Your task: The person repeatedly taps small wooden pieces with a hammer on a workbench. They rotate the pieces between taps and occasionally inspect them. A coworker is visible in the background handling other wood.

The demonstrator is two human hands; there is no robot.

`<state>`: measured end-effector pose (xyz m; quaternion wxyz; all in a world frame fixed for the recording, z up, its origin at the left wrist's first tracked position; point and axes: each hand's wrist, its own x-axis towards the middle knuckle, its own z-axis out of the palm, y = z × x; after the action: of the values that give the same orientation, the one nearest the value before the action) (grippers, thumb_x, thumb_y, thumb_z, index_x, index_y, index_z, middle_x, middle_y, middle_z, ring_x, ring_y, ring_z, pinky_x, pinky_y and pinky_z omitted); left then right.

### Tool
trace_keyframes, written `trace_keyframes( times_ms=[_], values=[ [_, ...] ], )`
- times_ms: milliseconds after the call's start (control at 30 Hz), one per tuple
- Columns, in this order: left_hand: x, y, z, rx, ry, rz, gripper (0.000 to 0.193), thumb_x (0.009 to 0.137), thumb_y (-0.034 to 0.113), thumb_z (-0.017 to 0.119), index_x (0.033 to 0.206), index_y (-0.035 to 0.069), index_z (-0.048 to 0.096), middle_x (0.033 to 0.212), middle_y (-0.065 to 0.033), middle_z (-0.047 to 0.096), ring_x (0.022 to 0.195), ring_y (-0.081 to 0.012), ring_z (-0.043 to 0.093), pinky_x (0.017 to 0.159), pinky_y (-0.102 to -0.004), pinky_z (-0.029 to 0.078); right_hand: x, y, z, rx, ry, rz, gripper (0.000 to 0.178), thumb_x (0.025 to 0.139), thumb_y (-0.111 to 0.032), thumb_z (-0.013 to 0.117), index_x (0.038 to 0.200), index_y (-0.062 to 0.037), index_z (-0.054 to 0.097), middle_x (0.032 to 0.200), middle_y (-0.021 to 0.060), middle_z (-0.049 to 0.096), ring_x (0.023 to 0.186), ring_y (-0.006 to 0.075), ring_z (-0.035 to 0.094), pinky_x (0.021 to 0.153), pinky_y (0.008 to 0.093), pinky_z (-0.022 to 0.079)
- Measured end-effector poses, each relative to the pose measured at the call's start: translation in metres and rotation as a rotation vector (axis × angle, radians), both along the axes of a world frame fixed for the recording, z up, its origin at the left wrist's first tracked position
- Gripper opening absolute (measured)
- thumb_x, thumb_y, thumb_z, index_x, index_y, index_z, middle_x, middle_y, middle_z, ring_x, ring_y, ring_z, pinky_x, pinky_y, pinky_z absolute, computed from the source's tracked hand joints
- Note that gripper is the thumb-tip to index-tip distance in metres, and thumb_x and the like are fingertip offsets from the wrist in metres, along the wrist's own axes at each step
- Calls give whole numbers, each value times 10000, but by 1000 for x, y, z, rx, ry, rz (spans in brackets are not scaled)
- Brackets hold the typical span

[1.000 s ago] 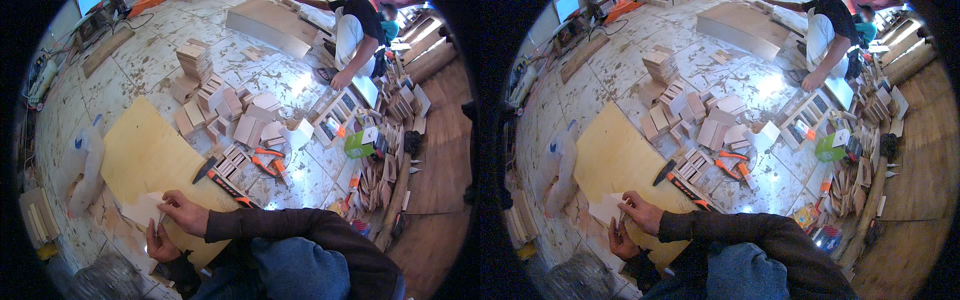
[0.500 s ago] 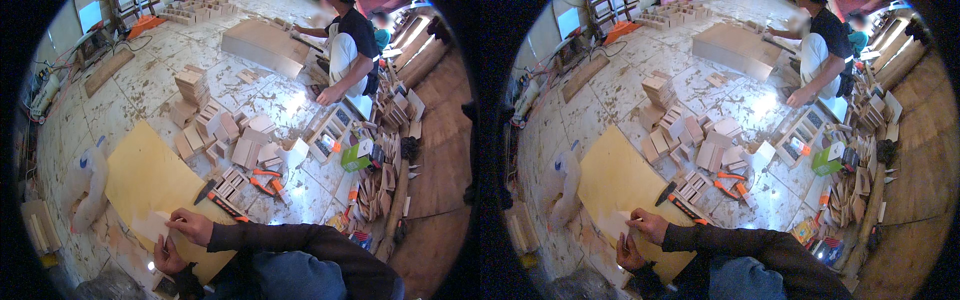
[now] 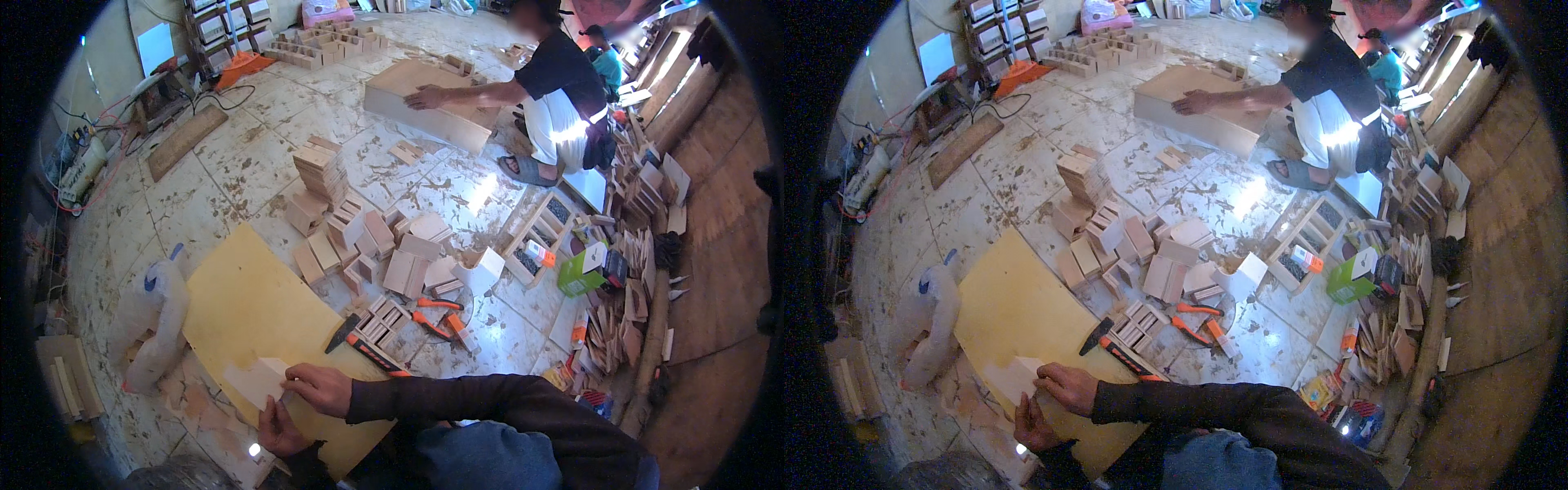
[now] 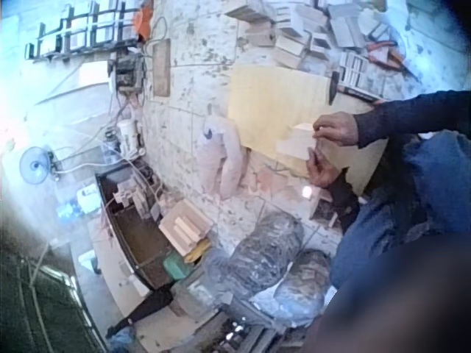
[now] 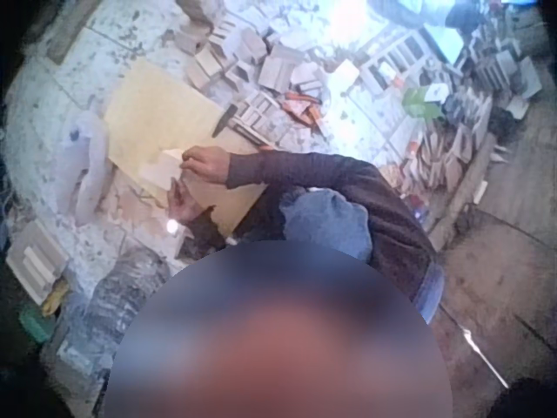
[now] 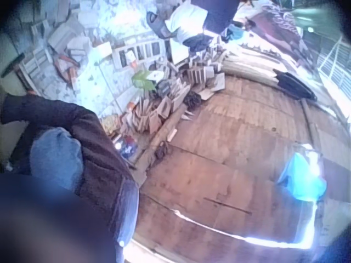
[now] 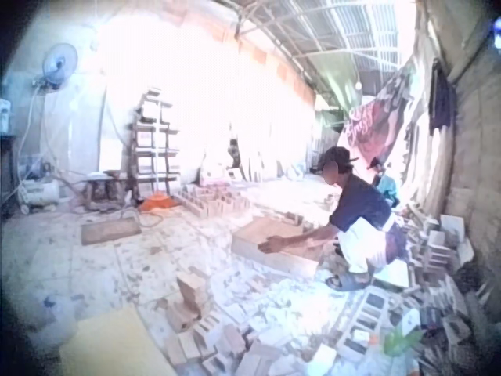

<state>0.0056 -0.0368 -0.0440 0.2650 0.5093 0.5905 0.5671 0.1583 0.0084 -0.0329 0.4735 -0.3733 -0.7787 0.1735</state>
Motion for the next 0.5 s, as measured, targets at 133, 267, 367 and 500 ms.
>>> trace_keyframes(
  times_ms=[133,267,367,500],
  values=[
    [-5,2,-5,83,174,-45,196,874,8,600,1036,-98,629,935,-225,629,831,-279,647,700,-370,531,11,5,12,288,-264,19,307,749,-147,597,1033,-32,580,1099,151,549,993,287,568,677,337,514],
    [-5,7,-6,186,161,-98,196,870,-6,597,1042,-95,624,958,-232,631,861,-298,656,718,-376,544,12,3,23,277,-447,67,260,781,-174,577,1008,-48,587,1102,122,553,962,233,561,622,310,477],
    [-10,6,0,237,425,-155,191,885,-1,593,1051,-89,625,984,-222,636,882,-306,658,740,-378,553,7,0,26,319,-434,53,234,810,-182,554,1000,-50,584,1070,102,551,921,209,560,602,312,462],
    [-18,-23,1,120,-21,83,318,916,158,609,1137,-71,602,1053,-206,651,963,-293,654,802,-386,539,5,0,24,210,-473,73,335,802,-187,543,1094,-24,572,1073,85,552,889,187,541,601,291,453]
  ],
)
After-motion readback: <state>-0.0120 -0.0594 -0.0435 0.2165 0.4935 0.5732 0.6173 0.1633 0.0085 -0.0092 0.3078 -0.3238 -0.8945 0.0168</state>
